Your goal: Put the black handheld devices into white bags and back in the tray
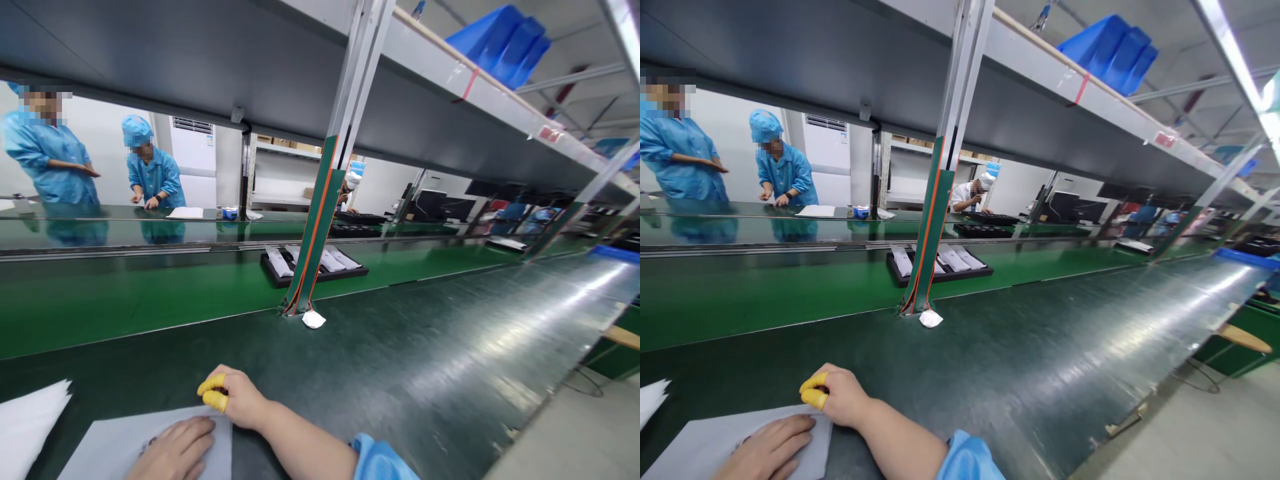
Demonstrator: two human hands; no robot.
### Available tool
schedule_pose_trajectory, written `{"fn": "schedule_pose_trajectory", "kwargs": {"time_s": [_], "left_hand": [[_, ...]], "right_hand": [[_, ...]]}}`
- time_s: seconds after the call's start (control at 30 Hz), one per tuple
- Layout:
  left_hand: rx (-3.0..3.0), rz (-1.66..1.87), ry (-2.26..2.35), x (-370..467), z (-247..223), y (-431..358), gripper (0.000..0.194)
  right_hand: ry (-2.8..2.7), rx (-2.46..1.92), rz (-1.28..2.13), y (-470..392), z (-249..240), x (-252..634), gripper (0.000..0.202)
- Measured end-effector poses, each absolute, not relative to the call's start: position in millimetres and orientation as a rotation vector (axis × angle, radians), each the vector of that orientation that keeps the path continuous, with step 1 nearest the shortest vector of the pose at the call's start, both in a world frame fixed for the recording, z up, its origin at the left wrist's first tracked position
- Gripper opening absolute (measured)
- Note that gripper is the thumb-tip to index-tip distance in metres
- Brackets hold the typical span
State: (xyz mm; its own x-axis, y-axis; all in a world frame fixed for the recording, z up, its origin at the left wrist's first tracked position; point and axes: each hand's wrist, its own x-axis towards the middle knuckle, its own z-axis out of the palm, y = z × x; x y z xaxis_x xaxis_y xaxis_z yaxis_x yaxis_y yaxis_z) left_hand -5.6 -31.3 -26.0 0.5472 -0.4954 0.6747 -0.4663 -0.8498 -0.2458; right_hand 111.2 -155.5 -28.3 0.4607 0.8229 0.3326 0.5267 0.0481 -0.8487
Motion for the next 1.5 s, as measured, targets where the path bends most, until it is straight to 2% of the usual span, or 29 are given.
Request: {"fn": "schedule_pose_trajectory", "kwargs": {"time_s": [0.2, 0.47, 0.7, 0.97, 1.27, 1.5], "left_hand": [[-2.747, -1.171, 0.841, -3.7, -37.1, -27.7, 0.027], [-2.791, -1.096, 0.844, -7.7, -12.7, -35.2, 0.023], [-2.836, -1.111, 0.829, -5.9, -37.4, -29.2, 0.025], [-2.832, -1.108, 0.841, -7.3, -25.0, -33.5, 0.026], [-2.799, -1.067, 0.871, -3.9, -56.8, -22.2, 0.023], [-2.854, -1.046, 0.871, -4.5, -50.6, -24.1, 0.023]], "right_hand": [[-1.198, -1.616, 0.333, -155.0, -29.1, 111.2, 0.018], [-1.192, -1.617, 0.341, -154.8, -30.1, 112.7, 0.017], [-1.188, -1.601, 0.335, -154.6, -30.6, 113.5, 0.019], [-1.194, -1.583, 0.342, -155.0, -31.9, 113.9, 0.017], [-1.19, -1.589, 0.347, -154.5, -33.1, 113.4, 0.013], [-1.187, -1.602, 0.359, -155.2, -31.4, 113.2, 0.015]]}}
